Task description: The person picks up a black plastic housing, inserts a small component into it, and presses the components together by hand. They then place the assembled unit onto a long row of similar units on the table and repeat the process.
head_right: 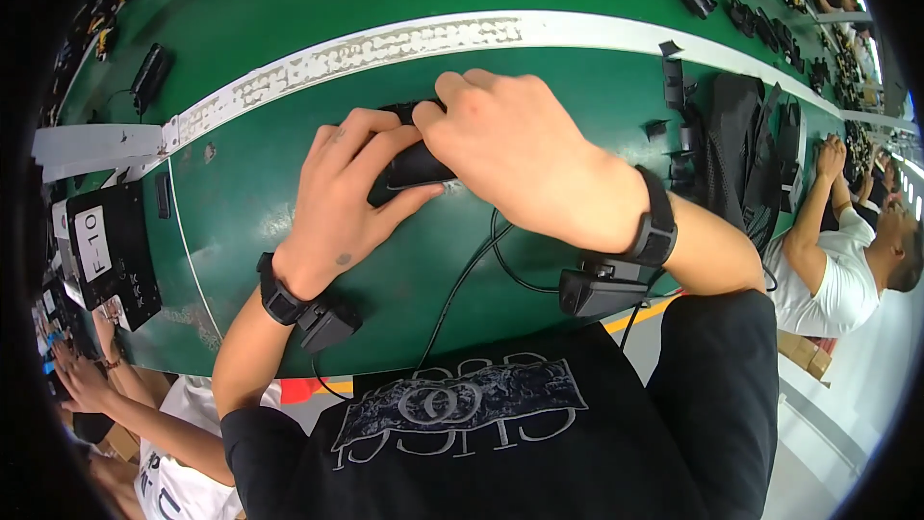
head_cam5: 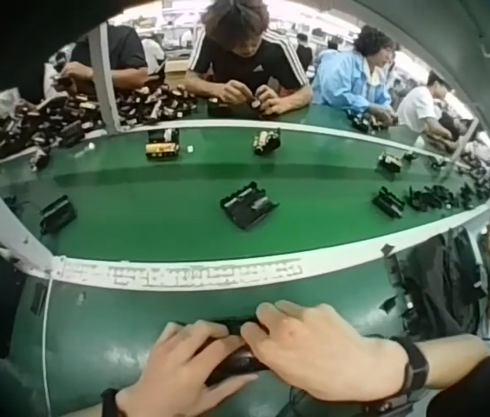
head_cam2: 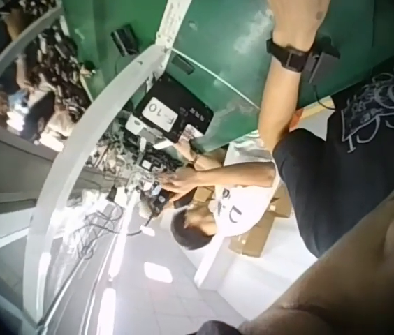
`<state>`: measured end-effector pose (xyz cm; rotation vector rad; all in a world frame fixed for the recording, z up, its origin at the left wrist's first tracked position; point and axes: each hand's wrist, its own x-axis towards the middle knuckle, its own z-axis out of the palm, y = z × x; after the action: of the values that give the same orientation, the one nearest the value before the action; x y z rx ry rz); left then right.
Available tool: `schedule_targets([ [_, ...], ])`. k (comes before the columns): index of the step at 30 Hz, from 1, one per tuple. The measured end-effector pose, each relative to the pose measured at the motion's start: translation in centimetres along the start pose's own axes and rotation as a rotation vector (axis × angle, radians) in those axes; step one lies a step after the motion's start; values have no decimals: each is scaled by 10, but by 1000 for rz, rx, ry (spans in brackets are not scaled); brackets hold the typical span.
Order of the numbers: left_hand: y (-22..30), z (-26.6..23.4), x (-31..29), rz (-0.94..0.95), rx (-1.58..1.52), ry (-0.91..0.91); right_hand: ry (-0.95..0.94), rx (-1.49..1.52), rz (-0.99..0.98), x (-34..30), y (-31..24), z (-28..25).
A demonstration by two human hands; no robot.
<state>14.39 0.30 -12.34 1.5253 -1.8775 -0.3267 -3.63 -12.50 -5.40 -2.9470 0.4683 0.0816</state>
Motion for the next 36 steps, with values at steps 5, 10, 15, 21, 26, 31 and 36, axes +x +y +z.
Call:
schedule_targets([
  [5, -1, -3, 4, 9, -4, -12, 63, 16, -28, 3, 4, 2],
  [10, -7, -14, 1, 16, -3, -9, 151, 80, 22, -1, -8, 4],
  [15, -43, -45, 9, 137, 92, 92, 155, 8, 212, -8, 28, 6],
  [21, -162, -133, 6, -255, 1192, 292, 620, -81, 395, -19, 113, -7],
  [26, -196, -144, 1, -543, 1346, 13, 439, -52, 546, -92, 136, -15],
  [31, -178, -147, 33, -434, 1194, 5, 335, -76, 539, -154, 143, -1],
  [36, -64, -83, 53, 11, 694, -26, 224, 74, 418, -159, 116, 5],
])
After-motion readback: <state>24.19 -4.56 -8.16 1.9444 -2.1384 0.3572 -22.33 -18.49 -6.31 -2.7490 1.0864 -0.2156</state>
